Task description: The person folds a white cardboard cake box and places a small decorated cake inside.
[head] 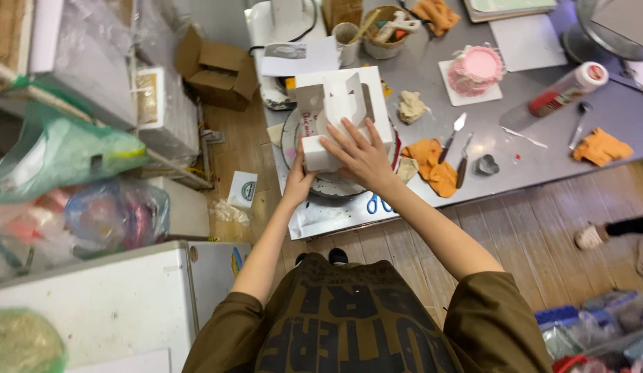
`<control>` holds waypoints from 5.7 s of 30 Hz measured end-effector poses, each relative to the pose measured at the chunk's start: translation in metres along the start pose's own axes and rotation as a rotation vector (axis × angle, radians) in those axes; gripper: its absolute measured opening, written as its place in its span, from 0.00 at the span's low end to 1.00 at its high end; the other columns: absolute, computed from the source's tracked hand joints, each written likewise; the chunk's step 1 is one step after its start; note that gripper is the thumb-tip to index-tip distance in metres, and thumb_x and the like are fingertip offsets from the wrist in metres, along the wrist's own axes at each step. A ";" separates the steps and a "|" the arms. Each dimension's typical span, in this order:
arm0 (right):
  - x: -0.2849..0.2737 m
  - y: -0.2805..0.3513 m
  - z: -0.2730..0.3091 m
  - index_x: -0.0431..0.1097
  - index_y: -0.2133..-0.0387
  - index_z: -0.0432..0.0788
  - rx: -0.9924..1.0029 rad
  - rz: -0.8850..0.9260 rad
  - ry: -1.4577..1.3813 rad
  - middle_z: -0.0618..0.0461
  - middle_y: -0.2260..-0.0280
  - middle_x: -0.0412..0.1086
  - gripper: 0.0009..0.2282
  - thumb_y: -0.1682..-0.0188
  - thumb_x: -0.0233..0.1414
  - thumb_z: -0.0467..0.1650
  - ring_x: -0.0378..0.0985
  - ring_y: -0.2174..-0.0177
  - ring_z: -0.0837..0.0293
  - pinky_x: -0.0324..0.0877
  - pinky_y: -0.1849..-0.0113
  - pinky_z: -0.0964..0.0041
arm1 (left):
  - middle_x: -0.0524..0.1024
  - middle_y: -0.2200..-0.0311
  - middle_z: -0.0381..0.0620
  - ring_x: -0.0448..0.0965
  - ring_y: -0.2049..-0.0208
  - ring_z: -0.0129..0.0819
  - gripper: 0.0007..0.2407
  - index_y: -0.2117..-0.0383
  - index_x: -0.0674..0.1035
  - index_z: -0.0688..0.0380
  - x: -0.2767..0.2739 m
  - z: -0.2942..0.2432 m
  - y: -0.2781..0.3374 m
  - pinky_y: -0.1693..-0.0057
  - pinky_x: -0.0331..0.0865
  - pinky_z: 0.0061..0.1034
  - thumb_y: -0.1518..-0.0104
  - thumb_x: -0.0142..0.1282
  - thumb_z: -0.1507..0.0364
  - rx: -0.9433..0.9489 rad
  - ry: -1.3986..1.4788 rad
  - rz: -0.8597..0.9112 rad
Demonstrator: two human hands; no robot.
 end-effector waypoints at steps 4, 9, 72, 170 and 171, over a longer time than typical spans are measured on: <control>0.002 0.005 0.004 0.59 0.33 0.57 0.045 0.049 -0.017 0.54 0.33 0.56 0.50 0.77 0.70 0.43 0.53 0.34 0.48 0.42 0.35 0.38 | 0.53 0.25 0.55 0.55 0.26 0.46 0.36 0.25 0.49 0.48 -0.003 -0.001 0.004 0.27 0.55 0.34 0.40 0.48 0.85 0.033 0.034 0.033; 0.000 0.010 0.000 0.63 0.34 0.56 -0.019 -0.140 0.044 0.56 0.34 0.61 0.42 0.68 0.66 0.43 0.58 0.34 0.51 0.47 0.35 0.44 | 0.53 0.27 0.54 0.55 0.28 0.44 0.42 0.27 0.51 0.50 0.000 -0.014 0.009 0.27 0.55 0.34 0.53 0.51 0.88 -0.014 0.312 0.018; -0.028 -0.007 0.003 0.71 0.43 0.49 -0.028 -0.194 -0.025 0.57 0.43 0.71 0.19 0.49 0.55 0.28 0.70 0.42 0.53 0.63 0.41 0.52 | 0.61 0.34 0.65 0.56 0.33 0.72 0.39 0.28 0.49 0.55 0.003 0.001 0.016 0.33 0.58 0.46 0.43 0.63 0.66 0.014 -0.429 -0.075; 0.049 0.040 -0.028 0.47 0.30 0.37 1.130 -0.355 -1.095 0.35 0.33 0.55 0.28 0.41 0.43 0.39 0.58 0.34 0.47 0.53 0.37 0.61 | 0.82 0.56 0.47 0.76 0.61 0.26 0.20 0.38 0.73 0.58 -0.060 -0.099 -0.037 0.51 0.70 0.25 0.30 0.47 0.60 -0.144 -0.271 -0.126; 0.049 0.040 -0.028 0.47 0.30 0.38 1.128 -0.358 -1.096 0.36 0.33 0.56 0.28 0.41 0.43 0.39 0.58 0.34 0.47 0.53 0.38 0.62 | 0.82 0.59 0.45 0.75 0.66 0.25 0.21 0.39 0.74 0.57 -0.061 -0.100 -0.039 0.54 0.70 0.24 0.32 0.48 0.59 -0.210 -0.276 -0.111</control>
Point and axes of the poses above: each hand's wrist, its own y-axis away from the middle knuckle, its own x-axis out of the palm, z = x × y, the point moved 4 cm from there along -y, towards the middle knuckle
